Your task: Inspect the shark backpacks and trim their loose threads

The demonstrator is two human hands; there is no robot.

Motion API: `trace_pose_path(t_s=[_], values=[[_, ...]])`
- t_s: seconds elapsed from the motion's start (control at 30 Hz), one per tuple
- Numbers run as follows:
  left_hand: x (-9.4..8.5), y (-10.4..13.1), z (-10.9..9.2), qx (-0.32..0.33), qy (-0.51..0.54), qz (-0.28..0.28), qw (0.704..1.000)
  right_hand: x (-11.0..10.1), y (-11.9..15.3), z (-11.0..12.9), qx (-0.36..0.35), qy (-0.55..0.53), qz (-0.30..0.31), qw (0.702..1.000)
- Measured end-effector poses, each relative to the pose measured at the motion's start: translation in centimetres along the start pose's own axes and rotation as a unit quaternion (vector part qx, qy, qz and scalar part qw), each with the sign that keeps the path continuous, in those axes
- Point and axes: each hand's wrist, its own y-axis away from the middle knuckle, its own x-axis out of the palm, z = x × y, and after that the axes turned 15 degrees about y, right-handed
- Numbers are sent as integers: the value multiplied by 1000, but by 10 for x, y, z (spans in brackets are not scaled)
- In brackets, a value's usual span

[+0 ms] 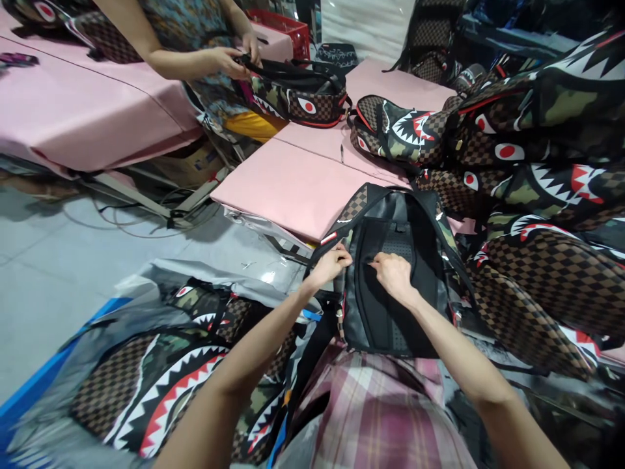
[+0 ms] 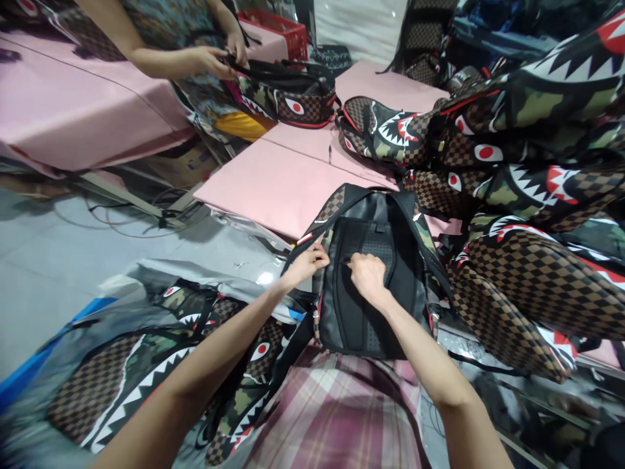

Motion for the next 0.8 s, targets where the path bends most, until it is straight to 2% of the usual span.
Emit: trace_pose_path(t_s=[0.1,0.13,0.17,0.23,0.3,0.4,0.5,0.57,0.63,0.73,0.8], values=[[-28,17,1,-28,-24,118,992,15,18,-37,95,-179,6,979],[-30,22,1,-41,-52,130,989,22,25,-47,113,-242,2,964],[-28,26,1,-50,-83,116,989,29,33,-54,127,-300,-2,945],[-12,28,1,-60,-129,30,989,41,47,-60,152,-399,-6,904],[12,26,2,-79,-130,-59,987,49,60,-58,174,-469,-8,866],[38,25,6,-119,-118,-102,981,49,82,-56,212,-523,-36,825],[47,37,9,-70,-133,-146,978,48,113,-65,276,-555,-85,780],[53,53,8,-15,-149,-155,976,49,135,-74,311,-570,-106,753],[66,72,3,17,-163,-129,978,53,155,-81,329,-584,-114,733],[92,97,-8,21,-193,-85,977,60,180,-85,343,-625,-109,693],[106,105,-12,15,-217,-83,973,64,195,-87,348,-653,-106,665]])
